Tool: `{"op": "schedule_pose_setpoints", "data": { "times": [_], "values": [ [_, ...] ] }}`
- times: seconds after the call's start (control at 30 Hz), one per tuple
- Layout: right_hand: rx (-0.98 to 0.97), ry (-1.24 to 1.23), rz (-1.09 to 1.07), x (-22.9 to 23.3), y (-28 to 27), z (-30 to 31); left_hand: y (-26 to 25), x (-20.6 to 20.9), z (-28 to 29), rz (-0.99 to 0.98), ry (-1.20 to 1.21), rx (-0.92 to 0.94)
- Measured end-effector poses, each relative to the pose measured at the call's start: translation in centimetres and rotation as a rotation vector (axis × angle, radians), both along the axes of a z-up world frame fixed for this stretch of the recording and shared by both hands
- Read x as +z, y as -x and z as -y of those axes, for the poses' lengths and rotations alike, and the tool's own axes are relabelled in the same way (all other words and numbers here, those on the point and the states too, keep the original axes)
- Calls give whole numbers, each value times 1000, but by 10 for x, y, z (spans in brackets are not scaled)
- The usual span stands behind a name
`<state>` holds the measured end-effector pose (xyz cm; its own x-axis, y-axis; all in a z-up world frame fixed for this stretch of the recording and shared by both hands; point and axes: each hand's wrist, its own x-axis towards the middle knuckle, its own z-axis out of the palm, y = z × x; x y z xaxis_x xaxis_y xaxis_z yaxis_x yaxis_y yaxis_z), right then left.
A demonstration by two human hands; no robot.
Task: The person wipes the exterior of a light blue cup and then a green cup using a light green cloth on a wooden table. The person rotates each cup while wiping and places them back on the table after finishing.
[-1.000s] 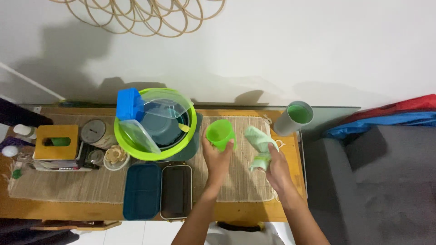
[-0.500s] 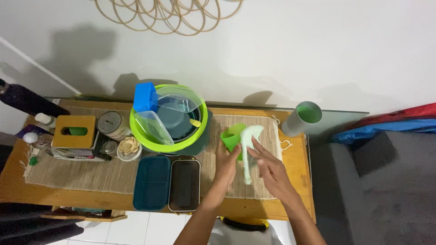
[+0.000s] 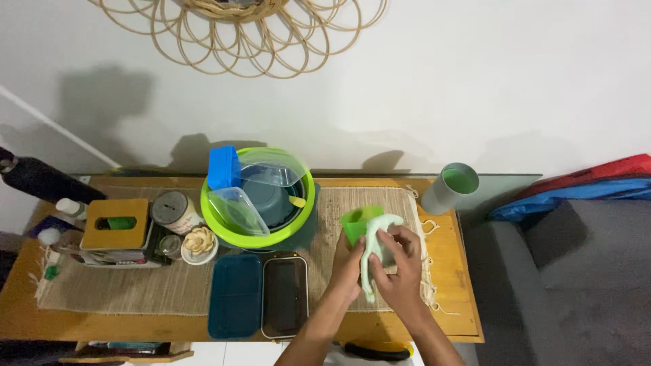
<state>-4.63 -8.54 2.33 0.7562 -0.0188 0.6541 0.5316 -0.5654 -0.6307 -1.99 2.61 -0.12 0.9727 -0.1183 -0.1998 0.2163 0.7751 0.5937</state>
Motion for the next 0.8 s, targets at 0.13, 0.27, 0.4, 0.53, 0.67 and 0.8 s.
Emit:
{"op": "schedule_pose_setpoints", "data": {
  "times": [0.13,0.27,0.4,0.53,0.67,0.8],
  "values": [
    [-99,-49,-12,0,-5,-8,-1,5,-10,-48,-57,-48],
    [-171,-139,-89,2,-12,-13,-3,21,-21,-118,-24,-103],
    [-145,-67,-127,-25,-9,-23,-6,29,-28,-296,-232,-32],
    [-77,25,-7,-12,-8,-33,-8,-3,-28,-14,-97,-12],
    [-148,-101,11,3,-15,-36,-5,3,-39,-38,-34,-105],
    [-191,-78,-13,0,-16,-40,-7,11,-43,-155,-159,-43]
  ]
}}
